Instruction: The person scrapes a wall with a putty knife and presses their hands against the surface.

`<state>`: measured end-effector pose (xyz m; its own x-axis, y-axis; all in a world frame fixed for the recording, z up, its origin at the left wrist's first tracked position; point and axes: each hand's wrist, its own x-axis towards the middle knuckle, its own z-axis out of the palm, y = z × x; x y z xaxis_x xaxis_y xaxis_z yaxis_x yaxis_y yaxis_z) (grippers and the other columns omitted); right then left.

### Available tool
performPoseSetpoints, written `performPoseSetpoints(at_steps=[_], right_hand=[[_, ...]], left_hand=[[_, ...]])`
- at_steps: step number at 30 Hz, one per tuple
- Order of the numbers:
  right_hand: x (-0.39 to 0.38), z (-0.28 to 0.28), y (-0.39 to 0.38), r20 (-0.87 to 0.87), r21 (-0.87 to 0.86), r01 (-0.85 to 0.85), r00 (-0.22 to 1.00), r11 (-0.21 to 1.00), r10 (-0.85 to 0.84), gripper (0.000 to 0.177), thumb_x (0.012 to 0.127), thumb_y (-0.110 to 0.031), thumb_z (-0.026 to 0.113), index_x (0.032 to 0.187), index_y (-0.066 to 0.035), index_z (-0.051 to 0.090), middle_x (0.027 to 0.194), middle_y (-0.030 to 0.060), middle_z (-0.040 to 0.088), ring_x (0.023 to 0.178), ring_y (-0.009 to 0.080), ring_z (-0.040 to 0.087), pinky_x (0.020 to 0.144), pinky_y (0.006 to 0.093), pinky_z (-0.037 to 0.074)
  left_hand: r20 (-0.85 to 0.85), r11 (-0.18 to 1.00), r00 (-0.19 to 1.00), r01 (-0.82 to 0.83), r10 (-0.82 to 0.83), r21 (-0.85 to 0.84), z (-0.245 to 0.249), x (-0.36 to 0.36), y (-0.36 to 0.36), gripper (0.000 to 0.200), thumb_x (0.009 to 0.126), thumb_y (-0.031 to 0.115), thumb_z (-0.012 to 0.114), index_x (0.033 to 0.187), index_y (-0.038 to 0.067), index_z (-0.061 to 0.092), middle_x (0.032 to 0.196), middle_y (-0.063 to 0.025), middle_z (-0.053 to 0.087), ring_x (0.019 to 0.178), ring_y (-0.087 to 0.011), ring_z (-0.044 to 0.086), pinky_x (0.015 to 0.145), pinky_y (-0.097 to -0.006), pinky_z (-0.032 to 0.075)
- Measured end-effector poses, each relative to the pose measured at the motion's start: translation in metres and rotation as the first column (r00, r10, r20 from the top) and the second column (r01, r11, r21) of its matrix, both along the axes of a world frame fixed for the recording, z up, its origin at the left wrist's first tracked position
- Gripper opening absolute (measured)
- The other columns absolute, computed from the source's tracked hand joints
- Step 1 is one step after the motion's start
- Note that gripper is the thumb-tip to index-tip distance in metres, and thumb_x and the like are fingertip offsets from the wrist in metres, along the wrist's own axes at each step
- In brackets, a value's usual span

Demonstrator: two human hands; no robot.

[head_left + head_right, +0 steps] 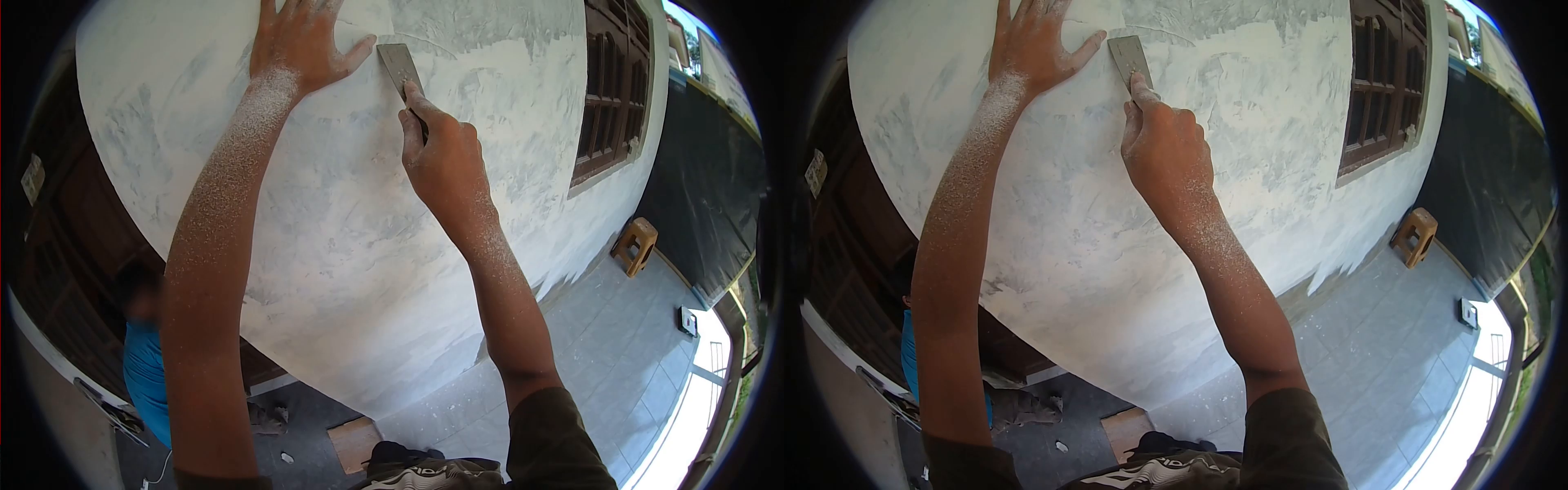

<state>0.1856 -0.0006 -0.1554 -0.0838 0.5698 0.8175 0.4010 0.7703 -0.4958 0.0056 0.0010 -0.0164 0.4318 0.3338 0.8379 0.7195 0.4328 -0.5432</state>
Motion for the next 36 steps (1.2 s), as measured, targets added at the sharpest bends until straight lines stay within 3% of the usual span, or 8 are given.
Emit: performPoseSetpoints(at_steps=[6, 8, 11, 14, 15, 17, 33, 36], right_hand=[[-0.001, 0.002, 0.003, -0.024, 0.04, 0.001, 1.0, 0.999, 0.0, 0.035, 0.104, -0.016, 0.055, 0.134, -0.002, 0.064, 0.076, 0.0223, 0.072, 0.068, 0.0355, 0.074, 0.063, 0.0458, 0.061], [-0.004, -0.006, 0.006, -0.044, 0.043, 0.007, 0.999, 0.999, -0.005, 0.035, 0.105, -0.018, 0.057, 0.137, -0.005, 0.063, 0.074, 0.0237, 0.07, 0.058, 0.0272, 0.07, 0.059, 0.0393, 0.053], [-0.002, 0.008, 0.001, -0.016, -0.008, 0.022, 1.0, 1.0, -0.023, 0.035, 0.105, -0.017, 0.057, 0.137, -0.005, 0.064, 0.074, 0.0234, 0.071, 0.059, 0.0272, 0.07, 0.059, 0.0393, 0.054], [-0.002, 0.004, 0.003, -0.044, 0.036, 0.022, 0.999, 0.999, -0.02, 0.035, 0.105, -0.017, 0.057, 0.137, -0.005, 0.064, 0.073, 0.0225, 0.07, 0.058, 0.0263, 0.069, 0.059, 0.0394, 0.053], [-0.002, 0.002, 0.003, -0.043, 0.04, 0.019, 0.999, 0.999, -0.017, 0.035, 0.105, -0.017, 0.057, 0.137, -0.005, 0.064, 0.073, 0.0225, 0.07, 0.058, 0.0263, 0.069, 0.059, 0.0394, 0.053], [-0.002, 0.0, 0.0, 0.003, 0.011, 0.022, 1.0, 1.0, -0.022, 0.035, 0.105, -0.016, 0.054, 0.136, -0.002, 0.063, 0.076, 0.0224, 0.072, 0.067, 0.0356, 0.074, 0.063, 0.0468, 0.061], [0.001, 0.003, 0.0, 0.024, -0.004, 0.009, 1.0, 1.0, -0.009, 0.036, 0.105, -0.017, 0.054, 0.137, -0.003, 0.063, 0.077, 0.0223, 0.072, 0.067, 0.0355, 0.074, 0.063, 0.0466, 0.061], [0.001, 0.003, 0.002, -0.001, 0.001, 0.001, 1.0, 1.0, -0.001, 0.036, 0.105, -0.017, 0.054, 0.137, -0.003, 0.063, 0.075, 0.0222, 0.072, 0.067, 0.0349, 0.074, 0.062, 0.0463, 0.061]], left_hand=[[0.003, 1.0, 1.0, 0.009, -0.009, 0.015, -0.001, -0.001, 0.0, 0.098, 0.091, 0.067, 0.05, 0.16, 0.003, 0.024, 0.17, -0.0191, 0.014, 0.159, -0.0287, 0.007, 0.127, -0.0576, -0.001], [-0.008, 0.997, 0.998, 0.069, -0.069, 0.028, 0.001, -0.003, 0.004, 0.1, 0.089, 0.066, 0.054, 0.16, 0.002, 0.026, 0.17, -0.0207, 0.015, 0.159, -0.0296, 0.008, 0.127, -0.0572, 0.0], [-0.073, 0.983, 0.983, 0.174, -0.169, 0.06, 0.001, -0.011, 0.011, 0.1, 0.088, 0.065, 0.057, 0.16, 0.002, 0.027, 0.169, -0.0212, 0.016, 0.159, -0.03, 0.008, 0.128, -0.0572, 0.0], [-0.025, 0.994, 0.995, 0.099, -0.097, 0.045, 0.001, -0.004, 0.005, 0.1, 0.088, 0.064, 0.057, 0.159, 0.002, 0.027, 0.169, -0.0212, 0.016, 0.159, -0.0304, 0.008, 0.128, -0.057, 0.001], [-0.024, 0.994, 0.995, 0.096, -0.095, 0.048, 0.0, -0.003, 0.004, 0.1, 0.088, 0.064, 0.057, 0.159, 0.002, 0.027, 0.169, -0.0212, 0.016, 0.159, -0.0304, 0.008, 0.128, -0.057, 0.001], [0.029, 0.995, 0.995, 0.099, -0.099, 0.016, 0.002, -0.001, 0.003, 0.1, 0.088, 0.065, 0.057, 0.159, 0.002, 0.027, 0.169, -0.0209, 0.016, 0.159, -0.0302, 0.009, 0.128, -0.0566, 0.001], [0.034, 1.0, 0.999, 0.018, -0.018, 0.006, -0.001, 0.003, -0.003, 0.1, 0.088, 0.068, 0.054, 0.159, 0.003, 0.028, 0.169, -0.0194, 0.018, 0.159, -0.0297, 0.01, 0.127, -0.0582, 0.001], [-0.033, 0.996, 0.998, 0.046, -0.044, 0.071, 0.001, 0.001, 0.003, 0.1, 0.088, 0.067, 0.055, 0.159, 0.003, 0.029, 0.169, -0.0195, 0.019, 0.159, -0.0297, 0.01, 0.127, -0.0584, 0.001]])
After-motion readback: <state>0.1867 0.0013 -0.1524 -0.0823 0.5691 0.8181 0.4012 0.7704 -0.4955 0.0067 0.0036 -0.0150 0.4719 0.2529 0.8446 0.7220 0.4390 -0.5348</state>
